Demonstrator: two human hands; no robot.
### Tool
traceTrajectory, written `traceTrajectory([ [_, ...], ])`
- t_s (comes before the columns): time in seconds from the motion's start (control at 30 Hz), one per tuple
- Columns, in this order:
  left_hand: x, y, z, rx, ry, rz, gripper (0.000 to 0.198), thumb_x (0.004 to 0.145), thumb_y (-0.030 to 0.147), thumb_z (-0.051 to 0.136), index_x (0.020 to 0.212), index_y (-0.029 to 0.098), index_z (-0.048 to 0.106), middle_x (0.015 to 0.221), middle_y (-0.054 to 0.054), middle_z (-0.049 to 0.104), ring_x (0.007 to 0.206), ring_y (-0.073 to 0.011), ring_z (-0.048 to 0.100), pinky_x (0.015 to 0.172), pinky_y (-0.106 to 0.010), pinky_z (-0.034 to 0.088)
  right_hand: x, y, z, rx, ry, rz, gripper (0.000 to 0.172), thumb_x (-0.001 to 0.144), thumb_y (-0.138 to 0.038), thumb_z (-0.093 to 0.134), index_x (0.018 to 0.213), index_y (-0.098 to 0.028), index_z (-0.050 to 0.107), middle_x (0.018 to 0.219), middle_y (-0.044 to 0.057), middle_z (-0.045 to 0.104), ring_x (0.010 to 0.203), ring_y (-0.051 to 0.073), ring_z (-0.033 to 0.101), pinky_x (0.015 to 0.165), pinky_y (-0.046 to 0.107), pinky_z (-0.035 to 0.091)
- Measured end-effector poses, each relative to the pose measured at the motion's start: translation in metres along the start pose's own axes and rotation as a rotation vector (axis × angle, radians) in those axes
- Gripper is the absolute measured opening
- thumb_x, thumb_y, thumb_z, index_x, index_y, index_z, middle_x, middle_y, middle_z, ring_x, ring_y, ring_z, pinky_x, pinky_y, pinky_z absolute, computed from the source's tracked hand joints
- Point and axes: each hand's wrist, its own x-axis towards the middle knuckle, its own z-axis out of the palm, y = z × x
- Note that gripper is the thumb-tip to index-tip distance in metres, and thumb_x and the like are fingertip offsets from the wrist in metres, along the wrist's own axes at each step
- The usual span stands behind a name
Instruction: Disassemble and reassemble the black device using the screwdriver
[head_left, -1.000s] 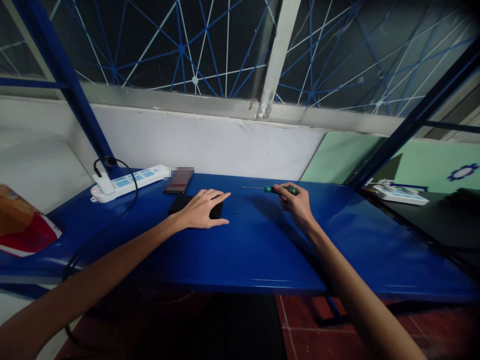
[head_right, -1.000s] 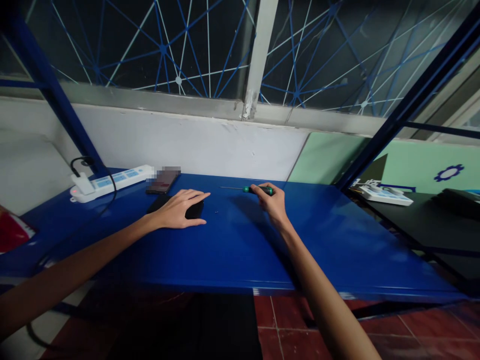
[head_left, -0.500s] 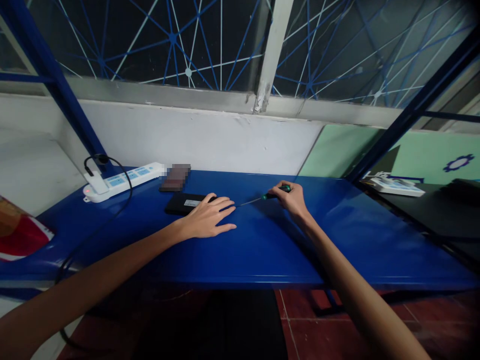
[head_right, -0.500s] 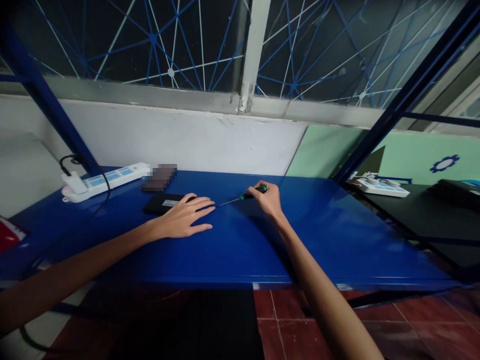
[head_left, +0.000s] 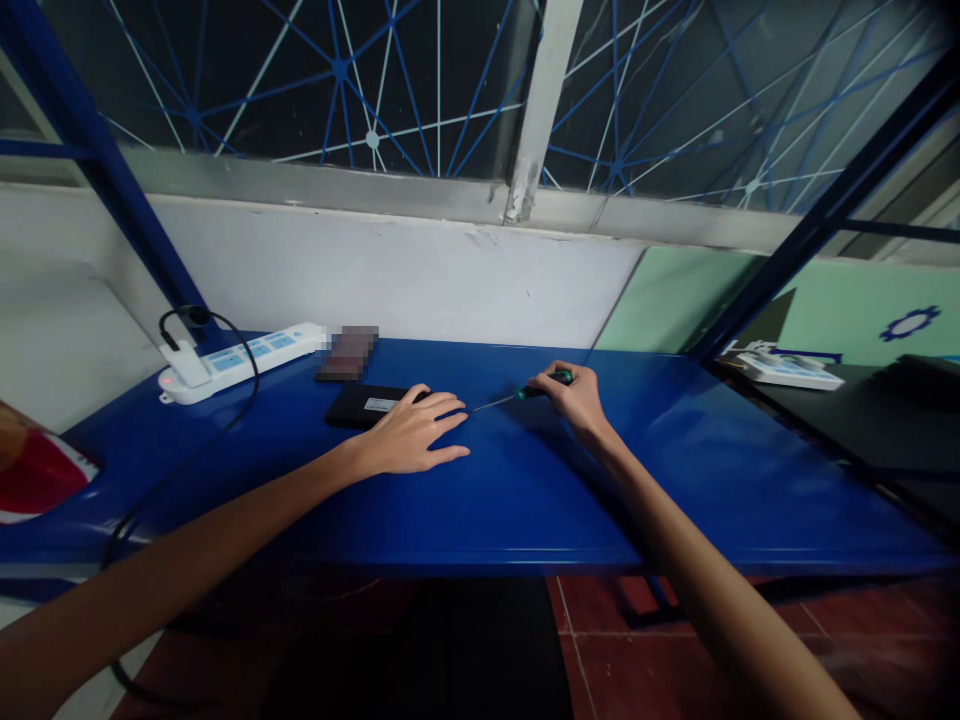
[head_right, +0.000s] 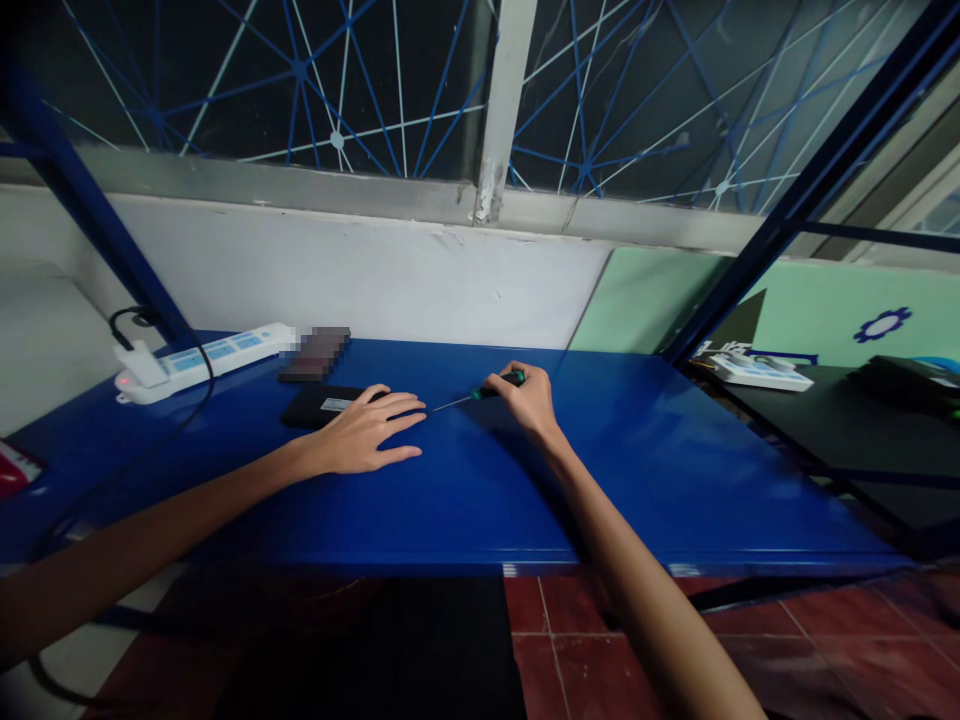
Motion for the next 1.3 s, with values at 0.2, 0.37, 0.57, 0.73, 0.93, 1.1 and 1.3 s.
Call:
traceTrajectory([
  [0.2, 0.003, -0.003, -0.003, -0.131, 0.110, -0.073, 0.039, 0.095, 0.045, 0.048, 0.122, 0.019, 0.061, 0.124, -0.010, 0.063, 0.118, -0.0248, 0.054, 0.100, -0.046, 0.037, -0.001, -0.008, -0.002, 0.083, -0.001, 0.034, 0.022, 0.064, -0.029, 0.070, 0.055, -0.017, 0.054, 0.041, -0.006, 0.040, 0.038, 0.007, 0.033, 0.038, 0.023, 0.023],
  [0.37, 0.005, -0.009, -0.003, -0.285, 0.255, -0.209, 0.025, 0.092, 0.034, 0.056, 0.107, 0.019, 0.069, 0.111, -0.007, 0.069, 0.103, -0.0221, 0.062, 0.091, -0.041, 0.045, -0.005, -0.018, -0.004, 0.308, -0.046, 0.112, 0.023, 0.063, -0.026, 0.071, 0.055, -0.018, 0.051, 0.040, -0.008, 0.036, 0.035, 0.004, 0.027, 0.036, 0.022, 0.015],
  [0.57, 0.007, -0.011, -0.004, -0.432, 0.338, -0.238, 0.023, 0.084, 0.037, 0.068, 0.099, 0.020, 0.073, 0.099, -0.006, 0.072, 0.092, -0.0207, 0.066, 0.081, -0.035, 0.052, -0.009, -0.022, 0.000, 0.457, -0.132, 0.111, 0.025, 0.064, -0.024, 0.073, 0.056, -0.018, 0.050, 0.042, -0.009, 0.033, 0.036, 0.003, 0.023, 0.037, 0.021, 0.012],
  [0.73, 0.008, -0.012, -0.004, -0.444, 0.386, -0.181, 0.014, 0.084, 0.031, 0.068, 0.090, 0.020, 0.075, 0.089, -0.004, 0.074, 0.088, -0.0196, 0.067, 0.081, -0.034, 0.051, -0.013, -0.025, 0.005, 0.425, -0.157, 0.085, 0.024, 0.064, -0.025, 0.073, 0.057, -0.018, 0.052, 0.042, -0.009, 0.034, 0.036, 0.003, 0.025, 0.037, 0.021, 0.013],
  [0.93, 0.008, -0.014, -0.002, -0.425, 0.365, -0.162, 0.015, 0.087, 0.030, 0.064, 0.086, 0.021, 0.075, 0.088, -0.004, 0.074, 0.086, -0.0191, 0.068, 0.082, -0.035, 0.051, -0.015, -0.029, 0.007, 0.337, -0.152, 0.060, 0.023, 0.065, -0.027, 0.073, 0.058, -0.018, 0.052, 0.043, -0.008, 0.035, 0.037, 0.003, 0.027, 0.037, 0.021, 0.015],
  [1.1, 0.005, -0.016, 0.001, -0.368, 0.332, -0.199, 0.021, 0.090, 0.037, 0.059, 0.089, 0.023, 0.075, 0.091, -0.004, 0.074, 0.090, -0.0206, 0.067, 0.086, -0.040, 0.049, -0.014, -0.025, 0.006, 0.250, -0.137, 0.000, 0.023, 0.067, -0.030, 0.071, 0.060, -0.018, 0.053, 0.045, -0.007, 0.038, 0.039, 0.004, 0.029, 0.040, 0.022, 0.020],
  [1.3, 0.004, -0.016, 0.003, -0.308, 0.359, -0.227, 0.015, 0.087, 0.031, 0.063, 0.086, 0.021, 0.074, 0.089, -0.004, 0.073, 0.088, -0.0198, 0.065, 0.085, -0.038, 0.047, -0.016, -0.022, 0.006, 0.141, -0.140, -0.147, 0.024, 0.072, -0.035, 0.071, 0.066, -0.019, 0.055, 0.049, -0.006, 0.044, 0.043, 0.007, 0.035, 0.044, 0.023, 0.027],
])
